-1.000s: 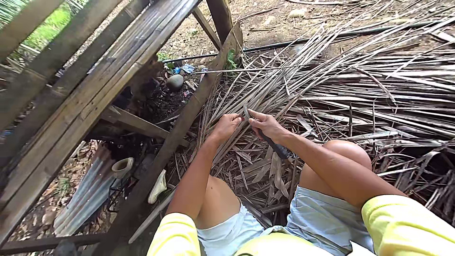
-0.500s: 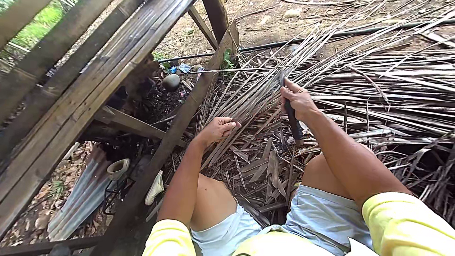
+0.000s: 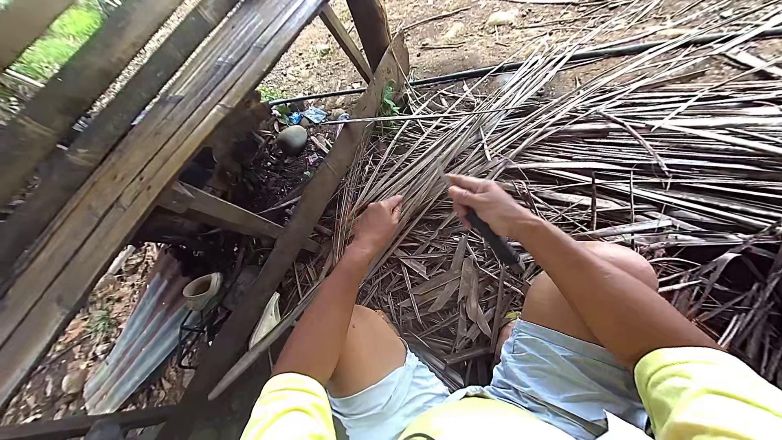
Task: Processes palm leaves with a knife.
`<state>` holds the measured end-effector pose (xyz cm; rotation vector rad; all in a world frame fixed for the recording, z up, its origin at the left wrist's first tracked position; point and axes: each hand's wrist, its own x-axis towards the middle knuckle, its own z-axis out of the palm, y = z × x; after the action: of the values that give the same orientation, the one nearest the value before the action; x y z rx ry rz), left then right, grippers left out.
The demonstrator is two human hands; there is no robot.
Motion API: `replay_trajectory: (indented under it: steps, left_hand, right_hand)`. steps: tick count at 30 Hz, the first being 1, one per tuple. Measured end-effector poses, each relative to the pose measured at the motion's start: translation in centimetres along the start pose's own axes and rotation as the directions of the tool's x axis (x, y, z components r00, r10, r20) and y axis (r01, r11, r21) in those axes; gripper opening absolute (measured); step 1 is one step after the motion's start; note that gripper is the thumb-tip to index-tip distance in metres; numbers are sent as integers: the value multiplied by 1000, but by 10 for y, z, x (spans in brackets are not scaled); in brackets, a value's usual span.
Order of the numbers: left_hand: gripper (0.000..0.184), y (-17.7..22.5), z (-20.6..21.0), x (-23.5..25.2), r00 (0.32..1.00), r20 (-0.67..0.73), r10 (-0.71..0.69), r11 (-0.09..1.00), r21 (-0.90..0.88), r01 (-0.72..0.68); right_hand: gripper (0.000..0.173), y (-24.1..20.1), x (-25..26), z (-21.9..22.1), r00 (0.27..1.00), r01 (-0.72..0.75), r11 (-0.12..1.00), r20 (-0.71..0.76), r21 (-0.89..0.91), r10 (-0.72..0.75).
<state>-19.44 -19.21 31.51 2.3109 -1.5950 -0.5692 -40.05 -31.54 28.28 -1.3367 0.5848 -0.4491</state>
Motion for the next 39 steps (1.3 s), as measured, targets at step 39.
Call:
replay_trajectory:
  steps: [39]
  left_hand:
    - [31, 6, 4, -28, 919, -181, 352, 927, 207, -314]
  right_hand:
    - [44, -3, 33, -120, 843, 102, 978, -537, 181, 11]
